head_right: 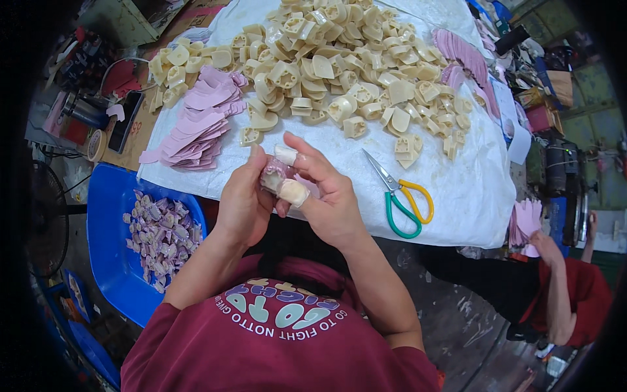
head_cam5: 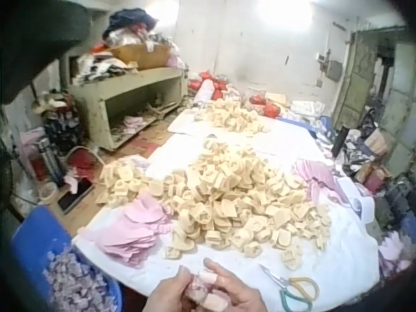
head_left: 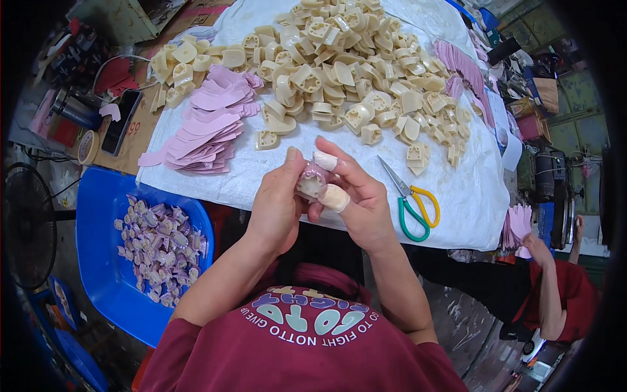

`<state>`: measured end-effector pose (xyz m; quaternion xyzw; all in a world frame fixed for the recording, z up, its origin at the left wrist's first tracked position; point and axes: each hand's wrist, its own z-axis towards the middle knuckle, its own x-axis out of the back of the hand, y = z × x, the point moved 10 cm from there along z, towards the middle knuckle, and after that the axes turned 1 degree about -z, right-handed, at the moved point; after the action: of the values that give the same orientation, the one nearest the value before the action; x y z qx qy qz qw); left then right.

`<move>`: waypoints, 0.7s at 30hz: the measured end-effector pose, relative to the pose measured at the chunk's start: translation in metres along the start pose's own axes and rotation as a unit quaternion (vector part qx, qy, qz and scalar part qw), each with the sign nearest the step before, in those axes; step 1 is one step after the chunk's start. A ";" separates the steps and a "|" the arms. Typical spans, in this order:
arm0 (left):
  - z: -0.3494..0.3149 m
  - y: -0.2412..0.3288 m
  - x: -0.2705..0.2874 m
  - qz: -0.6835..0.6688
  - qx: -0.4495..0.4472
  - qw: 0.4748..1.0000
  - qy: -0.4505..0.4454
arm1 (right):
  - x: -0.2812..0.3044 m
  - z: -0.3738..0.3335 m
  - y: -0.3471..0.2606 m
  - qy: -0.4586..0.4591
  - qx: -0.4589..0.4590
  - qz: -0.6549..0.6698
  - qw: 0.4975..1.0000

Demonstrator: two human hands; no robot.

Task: The person repeatedly picks up pink foam pieces and beige plastic clips, inserts the foam into the clips, and places the assembled units into a blue bin. The process is continuous and repetitive, with the person handling items one at a time.

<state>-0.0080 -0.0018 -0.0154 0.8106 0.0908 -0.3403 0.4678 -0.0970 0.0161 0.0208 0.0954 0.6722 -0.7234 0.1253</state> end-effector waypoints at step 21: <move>-0.182 0.136 0.239 0.659 -0.177 0.590 0.431 | 0.019 -0.021 -0.001 -0.031 0.155 -0.616 0.772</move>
<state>0.3204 0.0322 -0.0125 0.6023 -0.2189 0.4734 0.6043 -0.1161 0.0358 0.0141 -0.3434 0.4615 -0.7427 -0.3428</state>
